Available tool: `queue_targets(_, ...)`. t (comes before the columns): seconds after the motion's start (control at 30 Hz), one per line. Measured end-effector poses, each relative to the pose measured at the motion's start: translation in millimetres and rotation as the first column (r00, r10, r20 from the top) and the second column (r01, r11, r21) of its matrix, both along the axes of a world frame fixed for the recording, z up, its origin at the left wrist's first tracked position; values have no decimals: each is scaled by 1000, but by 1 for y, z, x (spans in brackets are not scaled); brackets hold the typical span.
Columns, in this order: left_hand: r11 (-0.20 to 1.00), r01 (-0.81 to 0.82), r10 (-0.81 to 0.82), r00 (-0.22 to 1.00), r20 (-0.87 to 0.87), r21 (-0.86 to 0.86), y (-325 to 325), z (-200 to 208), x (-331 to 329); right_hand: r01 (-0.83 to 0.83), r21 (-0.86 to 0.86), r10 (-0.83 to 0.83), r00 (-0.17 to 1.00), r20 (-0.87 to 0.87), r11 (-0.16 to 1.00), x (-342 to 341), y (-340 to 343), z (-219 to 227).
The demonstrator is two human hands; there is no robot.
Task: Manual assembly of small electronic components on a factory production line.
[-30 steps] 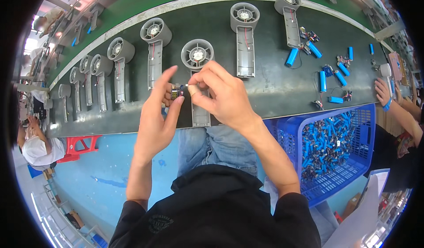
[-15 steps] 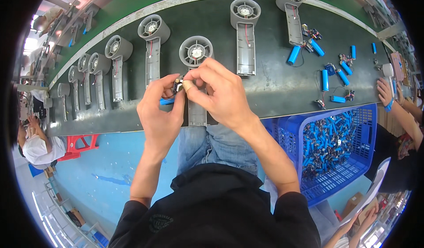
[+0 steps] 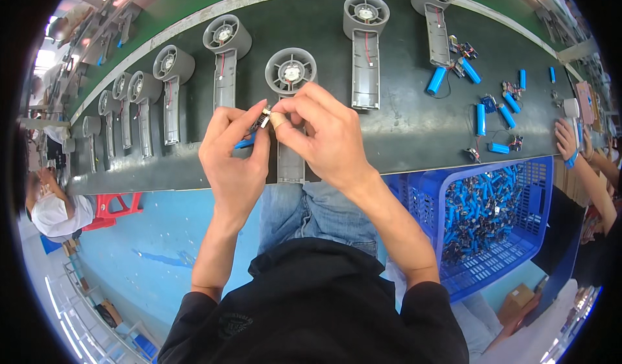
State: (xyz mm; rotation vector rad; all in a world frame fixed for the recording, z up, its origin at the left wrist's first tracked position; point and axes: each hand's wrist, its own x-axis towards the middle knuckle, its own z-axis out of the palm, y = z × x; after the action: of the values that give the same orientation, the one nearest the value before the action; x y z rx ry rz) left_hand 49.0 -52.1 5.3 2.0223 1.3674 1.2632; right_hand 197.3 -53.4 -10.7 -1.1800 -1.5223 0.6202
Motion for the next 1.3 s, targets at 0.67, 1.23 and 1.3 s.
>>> queue_targets(0.67, 959, 230, -200, 963, 180, -165, 0, 5, -10, -3, 122, 2, 1000, 6, 993, 3, 0, -2)
queue_targets(1.23, 938, 311, -299, 949, 94, -155, -2, 11, -16, 33, 244, -57, 994, 95, 969, 1, 3, -6)
queue_targets(1.3, 947, 292, -290, 956, 34, -130, -2, 12, -16, 49, 289, -93, 986, 138, 956, 1, 4, -6)
